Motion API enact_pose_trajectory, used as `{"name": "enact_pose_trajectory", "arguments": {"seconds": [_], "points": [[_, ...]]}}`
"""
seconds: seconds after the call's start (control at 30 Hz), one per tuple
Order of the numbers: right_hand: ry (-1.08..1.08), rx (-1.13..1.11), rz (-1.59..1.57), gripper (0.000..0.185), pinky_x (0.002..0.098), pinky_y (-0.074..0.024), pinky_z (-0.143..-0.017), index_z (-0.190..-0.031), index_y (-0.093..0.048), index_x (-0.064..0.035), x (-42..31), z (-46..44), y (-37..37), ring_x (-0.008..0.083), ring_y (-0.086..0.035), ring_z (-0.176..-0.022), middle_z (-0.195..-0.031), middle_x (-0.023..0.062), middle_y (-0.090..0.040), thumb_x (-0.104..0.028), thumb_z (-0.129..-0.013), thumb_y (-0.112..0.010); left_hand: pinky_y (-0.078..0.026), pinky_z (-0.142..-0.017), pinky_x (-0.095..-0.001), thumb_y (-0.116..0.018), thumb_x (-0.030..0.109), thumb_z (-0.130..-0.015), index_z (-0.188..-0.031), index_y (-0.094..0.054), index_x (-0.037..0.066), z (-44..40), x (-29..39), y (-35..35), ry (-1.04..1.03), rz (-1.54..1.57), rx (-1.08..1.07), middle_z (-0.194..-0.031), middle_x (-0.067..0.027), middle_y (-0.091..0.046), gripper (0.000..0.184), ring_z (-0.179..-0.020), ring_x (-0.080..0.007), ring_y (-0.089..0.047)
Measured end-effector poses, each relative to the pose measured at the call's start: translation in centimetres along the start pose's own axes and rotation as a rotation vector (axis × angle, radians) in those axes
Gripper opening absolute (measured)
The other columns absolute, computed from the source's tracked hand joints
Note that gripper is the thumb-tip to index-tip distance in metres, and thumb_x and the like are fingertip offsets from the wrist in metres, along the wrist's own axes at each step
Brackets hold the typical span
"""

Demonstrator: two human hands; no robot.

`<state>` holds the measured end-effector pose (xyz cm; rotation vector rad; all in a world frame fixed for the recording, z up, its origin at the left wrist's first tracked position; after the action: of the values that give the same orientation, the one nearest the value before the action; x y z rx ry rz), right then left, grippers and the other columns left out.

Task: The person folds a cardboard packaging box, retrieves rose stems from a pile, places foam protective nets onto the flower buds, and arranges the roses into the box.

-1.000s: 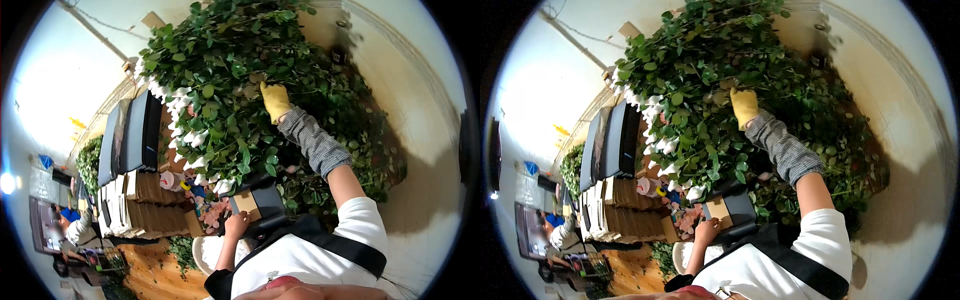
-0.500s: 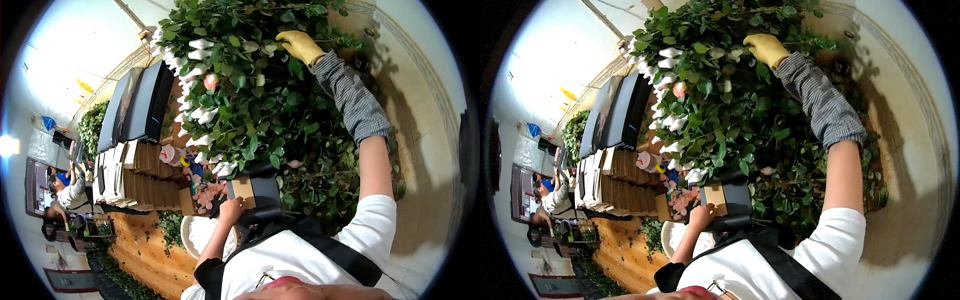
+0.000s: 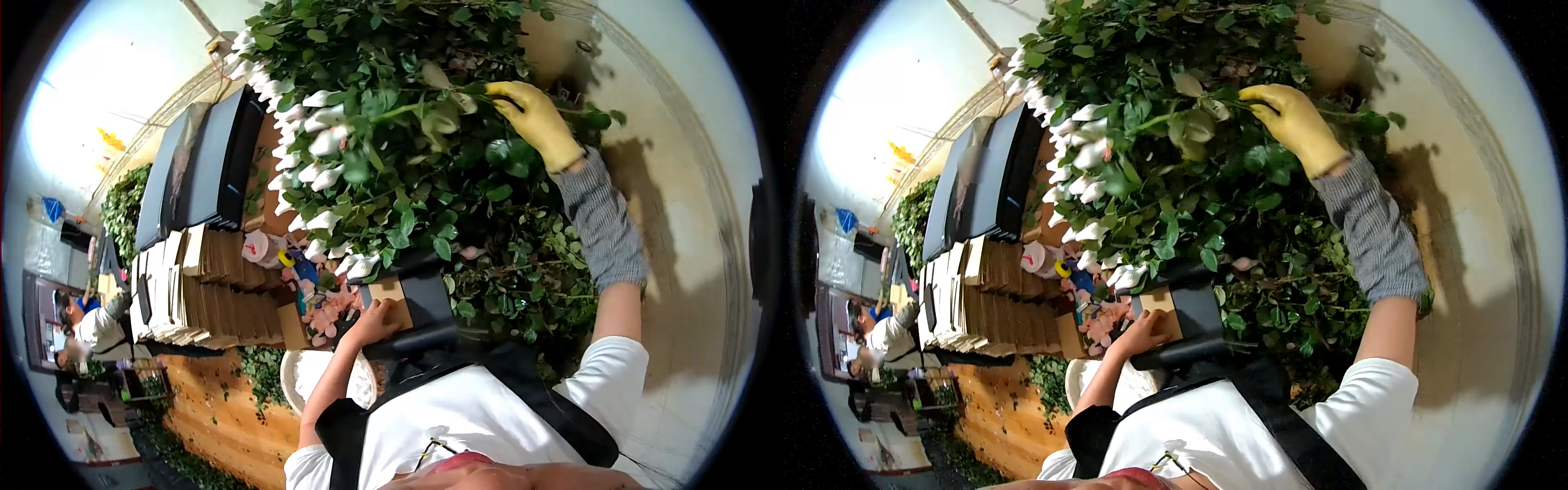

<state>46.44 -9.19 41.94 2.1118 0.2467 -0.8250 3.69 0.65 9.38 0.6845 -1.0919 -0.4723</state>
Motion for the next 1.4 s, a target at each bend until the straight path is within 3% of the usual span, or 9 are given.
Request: {"name": "enact_pose_trajectory", "arguments": {"seconds": [0.17,0.27,0.37,0.53,0.73,0.97,1.07,1.2,1.4], "points": [[0.054,-0.220,0.146,0.027,0.0396,-0.0523,-0.095,-0.116,-0.069,-0.0154,-4.5,11.1,0.0,0.0244,-0.066,-0.104,-0.109,0.0070,-0.071,-0.009,-0.089,-0.069,-0.055,-0.079,-0.0345,-0.045,0.050,-0.105,-0.128,-0.056,-0.003,-0.1,-4.2,-0.5,0.300,0.759,-0.204,-0.098,-0.0143,-0.070,0.059,-0.085,-0.0214,-0.068],[0.037,-0.292,0.179,0.025,0.0422,-0.0536,-0.079,-0.107,-0.068,-0.0123,-1.3,20.4,-5.7,0.0294,-0.065,-0.089,-0.095,0.0105,-0.067,-0.008,-0.083,-0.071,-0.051,-0.088,-0.0396,-0.028,0.054,-0.107,-0.139,-0.049,0.002,-1.3,-11.6,-4.0,0.293,1.026,-0.431,-0.112,-0.0173,-0.067,0.065,-0.099,-0.0299,-0.065],[-0.019,-0.404,0.526,0.005,0.0451,-0.0495,-0.064,-0.079,-0.068,-0.0117,1.5,29.2,-11.9,0.0313,-0.061,-0.066,-0.064,0.0100,-0.060,-0.010,-0.080,-0.064,-0.044,-0.100,-0.0334,-0.046,0.053,-0.103,-0.130,-0.060,0.001,-0.2,-5.9,-0.4,0.311,0.876,-0.368,-0.128,-0.0092,-0.062,0.060,-0.115,-0.0200,-0.058],[-0.232,-0.264,0.302,0.011,0.0465,-0.0504,-0.072,-0.086,-0.064,-0.0041,4.6,34.2,-15.2,0.0378,-0.063,-0.080,-0.079,0.0158,-0.065,-0.007,-0.075,-0.064,-0.047,-0.096,-0.0347,-0.075,0.013,-0.084,-0.114,-0.070,0.005,1.1,-0.7,0.6,-0.125,0.340,-0.139,-0.116,-0.0105,-0.063,0.032,-0.111,-0.0254,-0.058],[-0.519,-1.088,-0.104,0.045,0.0372,-0.0546,-0.089,-0.127,-0.062,-0.0057,6.0,26.9,-14.6,0.0243,-0.067,-0.101,-0.120,0.0120,-0.069,-0.033,-0.092,-0.065,-0.048,-0.092,-0.0379,-0.079,0.016,-0.079,-0.112,-0.074,0.011,1.9,-0.1,0.2,-0.049,0.292,-0.054,-0.109,-0.0125,-0.054,0.034,-0.104,-0.0301,-0.058],[0.280,0.209,0.238,0.029,0.0402,-0.0470,-0.102,-0.118,-0.067,-0.0072,-1.0,-1.2,-9.0,0.0293,-0.061,-0.117,-0.126,0.0118,-0.065,-0.012,-0.089,-0.068,-0.048,-0.090,-0.0371,-0.079,0.023,-0.083,-0.115,-0.073,0.012,1.6,1.2,1.4,-0.111,0.208,-0.058,-0.106,-0.0132,-0.056,0.034,-0.101,-0.0311,-0.059],[-0.028,0.048,0.670,0.030,0.0452,-0.0415,-0.109,-0.110,-0.070,-0.0116,5.8,-6.5,-14.1,0.0327,-0.057,-0.123,-0.127,0.0127,-0.065,-0.015,-0.080,-0.075,-0.049,-0.089,-0.0393,-0.077,0.023,-0.085,-0.118,-0.071,0.012,1.8,0.8,0.8,-0.152,0.215,-0.043,-0.108,-0.0146,-0.057,0.035,-0.101,-0.0337,-0.060],[0.360,0.473,0.581,0.017,0.0457,-0.0452,-0.103,-0.098,-0.070,-0.0064,-4.1,-7.9,-9.8,0.0306,-0.061,-0.115,-0.117,0.0127,-0.069,-0.006,-0.081,-0.070,-0.050,-0.091,-0.0406,-0.077,0.019,-0.084,-0.118,-0.071,0.011,1.8,0.3,0.6,-0.024,0.179,-0.051,-0.113,-0.0164,-0.058,0.036,-0.106,-0.0355,-0.061],[0.388,0.372,0.620,0.026,0.0474,-0.0495,-0.102,-0.108,-0.070,-0.0105,-6.1,-6.4,-6.4,0.0268,-0.063,-0.066,-0.066,0.0088,-0.062,0.001,-0.085,-0.062,-0.049,-0.092,-0.0385,-0.077,0.024,-0.085,-0.119,-0.067,0.008,1.9,1.1,1.6,-0.056,0.231,-0.019,-0.116,-0.0148,-0.062,0.039,-0.109,-0.0330,-0.061]]}}
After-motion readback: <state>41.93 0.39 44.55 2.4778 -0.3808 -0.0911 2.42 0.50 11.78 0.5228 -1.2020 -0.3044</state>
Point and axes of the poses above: each hand's wrist, its own z-axis away from the middle knuckle, its own y-axis out of the back of the hand, x = y × z, the point moved 8 cm from there along -z, towards the middle knuckle
